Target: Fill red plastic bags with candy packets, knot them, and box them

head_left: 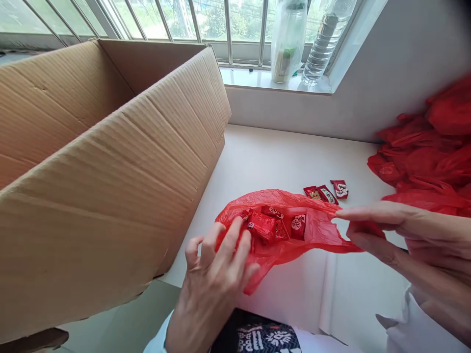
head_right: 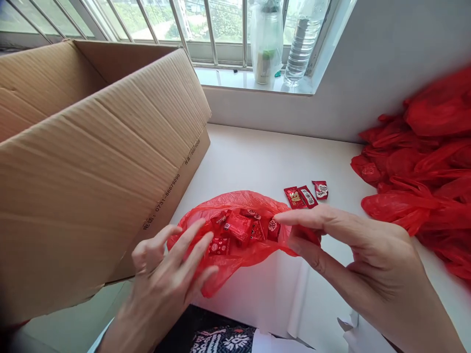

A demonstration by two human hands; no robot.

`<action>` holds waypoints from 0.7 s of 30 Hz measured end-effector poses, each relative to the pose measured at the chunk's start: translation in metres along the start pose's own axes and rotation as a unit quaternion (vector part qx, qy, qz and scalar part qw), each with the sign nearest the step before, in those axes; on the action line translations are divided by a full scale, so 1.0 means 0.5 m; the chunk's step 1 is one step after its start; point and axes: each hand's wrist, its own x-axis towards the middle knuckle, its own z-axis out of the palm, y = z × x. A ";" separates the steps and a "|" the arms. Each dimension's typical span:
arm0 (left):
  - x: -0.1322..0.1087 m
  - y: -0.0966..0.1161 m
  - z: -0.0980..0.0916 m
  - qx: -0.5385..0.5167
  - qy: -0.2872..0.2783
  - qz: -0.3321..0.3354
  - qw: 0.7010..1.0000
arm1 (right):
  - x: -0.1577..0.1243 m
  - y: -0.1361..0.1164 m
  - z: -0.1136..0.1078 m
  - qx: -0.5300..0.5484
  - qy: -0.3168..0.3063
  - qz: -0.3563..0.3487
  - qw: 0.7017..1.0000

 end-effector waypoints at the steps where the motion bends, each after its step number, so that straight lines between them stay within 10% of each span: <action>1: 0.001 -0.002 0.015 0.027 -0.034 -0.019 0.999 | -0.001 0.004 -0.004 -0.004 -0.015 -0.013 1.000; 8: -0.047 -0.020 0.015 -0.032 -0.119 -0.102 0.987 | -0.006 0.014 -0.019 -0.045 0.012 0.005 0.999; 13: -0.024 -0.040 -0.014 -0.255 0.016 -0.110 0.961 | 0.018 0.000 -0.017 -0.012 0.022 0.013 1.000; 15: -0.003 -0.052 -0.021 -0.420 0.056 -0.139 0.895 | 0.035 -0.009 -0.017 0.007 0.038 0.018 0.999; 19: 0.045 -0.069 -0.047 -0.731 0.089 -0.245 0.631 | 0.071 -0.038 -0.014 0.051 0.079 0.024 0.995; 21: 0.068 -0.074 -0.068 -0.794 0.063 -0.256 0.547 | 0.087 -0.053 -0.011 0.083 0.134 0.038 0.987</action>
